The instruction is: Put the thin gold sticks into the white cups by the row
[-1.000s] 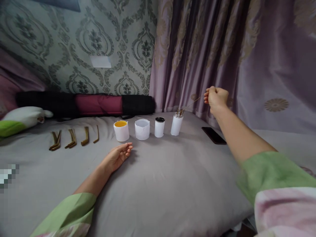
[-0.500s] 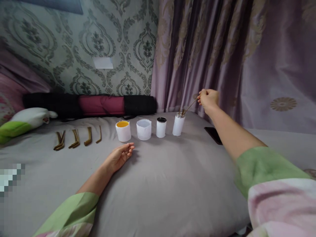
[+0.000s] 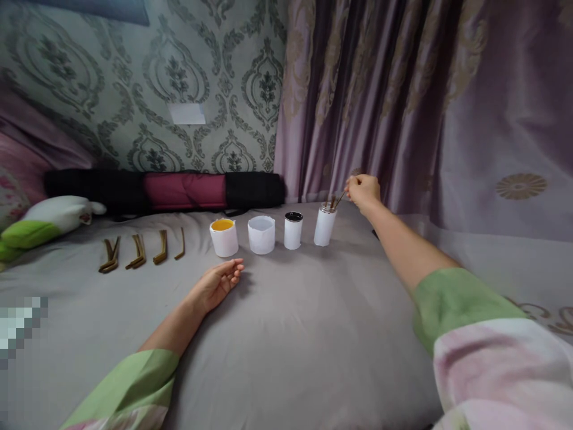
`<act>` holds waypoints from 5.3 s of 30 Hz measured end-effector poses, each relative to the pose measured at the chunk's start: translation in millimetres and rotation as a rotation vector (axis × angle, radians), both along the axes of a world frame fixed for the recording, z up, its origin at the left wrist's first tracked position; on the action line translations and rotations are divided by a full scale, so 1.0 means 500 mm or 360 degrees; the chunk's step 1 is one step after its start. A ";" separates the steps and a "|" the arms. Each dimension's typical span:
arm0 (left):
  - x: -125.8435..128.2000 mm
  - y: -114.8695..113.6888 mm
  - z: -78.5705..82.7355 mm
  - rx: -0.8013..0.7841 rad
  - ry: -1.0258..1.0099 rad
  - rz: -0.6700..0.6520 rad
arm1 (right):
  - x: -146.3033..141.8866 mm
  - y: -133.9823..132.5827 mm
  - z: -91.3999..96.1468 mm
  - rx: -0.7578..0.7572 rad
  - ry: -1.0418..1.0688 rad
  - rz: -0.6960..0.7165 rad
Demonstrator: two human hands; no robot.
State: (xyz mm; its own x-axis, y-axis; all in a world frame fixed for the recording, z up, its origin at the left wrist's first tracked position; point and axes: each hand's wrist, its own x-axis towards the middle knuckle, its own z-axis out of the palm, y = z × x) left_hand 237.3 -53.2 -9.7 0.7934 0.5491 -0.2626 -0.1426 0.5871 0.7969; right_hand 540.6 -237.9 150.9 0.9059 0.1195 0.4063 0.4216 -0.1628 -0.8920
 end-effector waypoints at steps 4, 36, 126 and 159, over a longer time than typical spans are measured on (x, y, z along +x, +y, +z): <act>0.000 0.002 -0.002 0.0000 -0.0002 -0.0004 | 0.001 0.008 -0.020 -0.0109 -0.0115 -0.0059; 0.001 -0.002 0.003 -0.0004 0.0016 0.0020 | 0.016 0.012 -0.083 -0.0333 0.0006 -0.0009; -0.002 -0.008 0.001 0.0065 -0.0032 0.0000 | -0.283 0.093 -0.293 0.0426 0.1243 0.0458; -0.013 0.047 0.022 0.0326 0.0321 -0.0051 | -0.306 0.128 -0.349 -0.0065 0.0579 0.0723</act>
State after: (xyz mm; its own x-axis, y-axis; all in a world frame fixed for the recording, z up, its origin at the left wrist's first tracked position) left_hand 230.5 -29.6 1.4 0.7543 0.5824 -0.3030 0.0469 0.4126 0.9097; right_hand 387.5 -173.9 -23.5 0.8406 0.5376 0.0656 0.1248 -0.0744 -0.9894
